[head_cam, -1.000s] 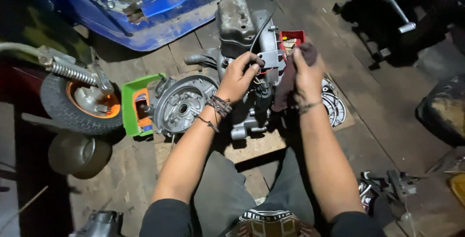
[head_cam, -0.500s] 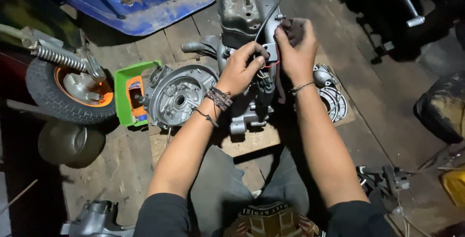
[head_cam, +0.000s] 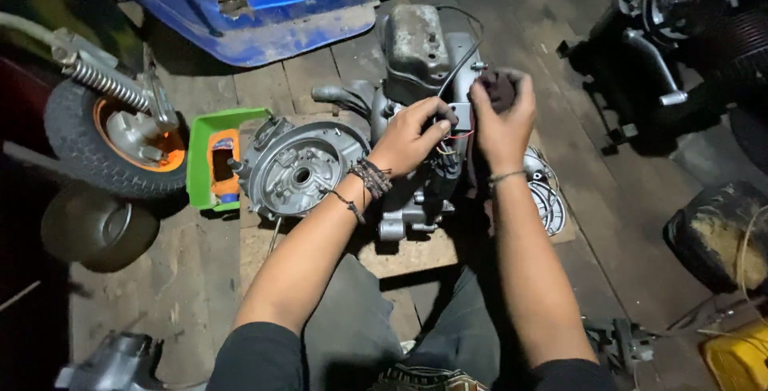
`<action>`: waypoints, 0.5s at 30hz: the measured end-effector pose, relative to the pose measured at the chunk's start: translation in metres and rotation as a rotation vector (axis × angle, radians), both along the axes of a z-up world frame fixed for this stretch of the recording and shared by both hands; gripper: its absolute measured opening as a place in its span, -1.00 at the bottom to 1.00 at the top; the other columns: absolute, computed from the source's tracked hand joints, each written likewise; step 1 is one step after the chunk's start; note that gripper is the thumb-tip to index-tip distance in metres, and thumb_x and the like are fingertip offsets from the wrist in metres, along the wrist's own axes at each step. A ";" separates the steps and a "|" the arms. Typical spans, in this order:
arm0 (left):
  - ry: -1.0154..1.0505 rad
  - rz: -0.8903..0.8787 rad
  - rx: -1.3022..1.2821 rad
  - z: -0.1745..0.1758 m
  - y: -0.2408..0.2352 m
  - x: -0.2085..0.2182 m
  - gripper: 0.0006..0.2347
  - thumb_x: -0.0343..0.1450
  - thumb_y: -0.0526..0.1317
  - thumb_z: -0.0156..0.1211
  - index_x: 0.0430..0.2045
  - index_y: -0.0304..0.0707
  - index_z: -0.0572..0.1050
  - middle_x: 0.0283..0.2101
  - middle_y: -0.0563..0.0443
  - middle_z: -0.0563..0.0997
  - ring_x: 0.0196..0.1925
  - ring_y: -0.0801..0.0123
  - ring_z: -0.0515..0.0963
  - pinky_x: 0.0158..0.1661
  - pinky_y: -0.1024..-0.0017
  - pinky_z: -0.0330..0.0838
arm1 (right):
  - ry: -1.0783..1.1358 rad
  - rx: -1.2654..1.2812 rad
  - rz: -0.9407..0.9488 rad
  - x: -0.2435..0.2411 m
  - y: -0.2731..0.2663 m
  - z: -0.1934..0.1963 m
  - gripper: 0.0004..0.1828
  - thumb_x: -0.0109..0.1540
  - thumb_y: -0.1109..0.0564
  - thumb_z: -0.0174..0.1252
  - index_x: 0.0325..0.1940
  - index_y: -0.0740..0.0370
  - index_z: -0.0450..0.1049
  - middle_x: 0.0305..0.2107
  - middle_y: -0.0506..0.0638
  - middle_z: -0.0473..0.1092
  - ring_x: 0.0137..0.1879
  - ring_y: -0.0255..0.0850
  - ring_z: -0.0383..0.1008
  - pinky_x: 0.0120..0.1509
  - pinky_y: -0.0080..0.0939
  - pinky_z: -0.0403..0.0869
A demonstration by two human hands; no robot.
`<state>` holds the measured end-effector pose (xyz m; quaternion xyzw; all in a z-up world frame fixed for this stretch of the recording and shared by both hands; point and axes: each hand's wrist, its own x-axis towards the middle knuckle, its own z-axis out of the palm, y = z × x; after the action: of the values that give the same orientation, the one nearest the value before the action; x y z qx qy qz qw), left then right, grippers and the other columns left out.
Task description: Inspecting, cleaning, and assembling a motorcycle engine block assembly.
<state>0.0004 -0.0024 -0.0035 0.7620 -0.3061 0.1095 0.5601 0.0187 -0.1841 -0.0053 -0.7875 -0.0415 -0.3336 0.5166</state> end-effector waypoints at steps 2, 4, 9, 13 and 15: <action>0.004 0.005 0.001 0.003 0.001 -0.002 -0.86 0.49 -0.16 0.09 -0.21 -0.19 0.52 -0.24 -0.21 0.62 -0.07 -0.19 0.62 -0.04 0.03 0.50 | -0.016 0.009 0.005 -0.004 0.005 0.002 -0.59 0.23 0.11 0.48 0.02 0.26 0.44 -0.21 0.29 0.48 -0.04 0.23 0.55 0.04 0.12 0.47; 0.014 0.000 0.005 0.005 0.001 -0.003 -0.86 0.49 -0.15 0.09 -0.21 -0.17 0.52 -0.25 -0.21 0.61 -0.07 -0.20 0.61 -0.03 0.03 0.50 | -0.028 0.023 0.000 -0.015 0.006 0.000 -0.60 0.25 0.11 0.46 0.03 0.26 0.43 -0.20 0.28 0.49 -0.04 0.22 0.55 0.06 0.13 0.46; -0.004 -0.034 -0.005 0.004 -0.001 0.000 -0.87 0.51 -0.16 0.07 -0.22 -0.17 0.52 -0.25 -0.17 0.62 -0.07 -0.17 0.63 -0.02 0.05 0.49 | -0.044 -0.102 -0.029 -0.060 0.007 -0.017 -0.48 0.24 0.12 0.45 0.18 0.27 0.38 -0.11 0.30 0.41 0.04 0.36 0.47 0.13 0.20 0.45; 0.002 -0.058 0.002 0.003 0.000 0.003 -0.86 0.51 -0.17 0.08 -0.20 -0.18 0.53 -0.24 -0.18 0.61 -0.05 -0.17 0.62 0.01 0.06 0.48 | 0.031 -0.063 0.032 -0.087 0.004 -0.010 -0.43 0.25 0.23 0.42 0.26 0.32 0.30 -0.02 0.31 0.33 0.08 0.40 0.45 0.16 0.26 0.46; 0.009 -0.057 -0.013 0.000 0.000 0.004 -0.86 0.51 -0.16 0.05 -0.22 -0.14 0.54 -0.26 -0.08 0.62 -0.10 -0.06 0.64 0.00 0.14 0.48 | 0.117 -0.121 0.086 -0.092 -0.006 -0.021 -0.23 0.14 0.25 0.48 0.35 0.36 0.23 0.07 0.36 0.30 0.19 0.44 0.38 0.27 0.33 0.38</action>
<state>0.0048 -0.0024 -0.0032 0.7497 -0.3247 0.0921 0.5692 -0.0738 -0.1898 -0.0264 -0.8328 -0.0651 -0.2614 0.4836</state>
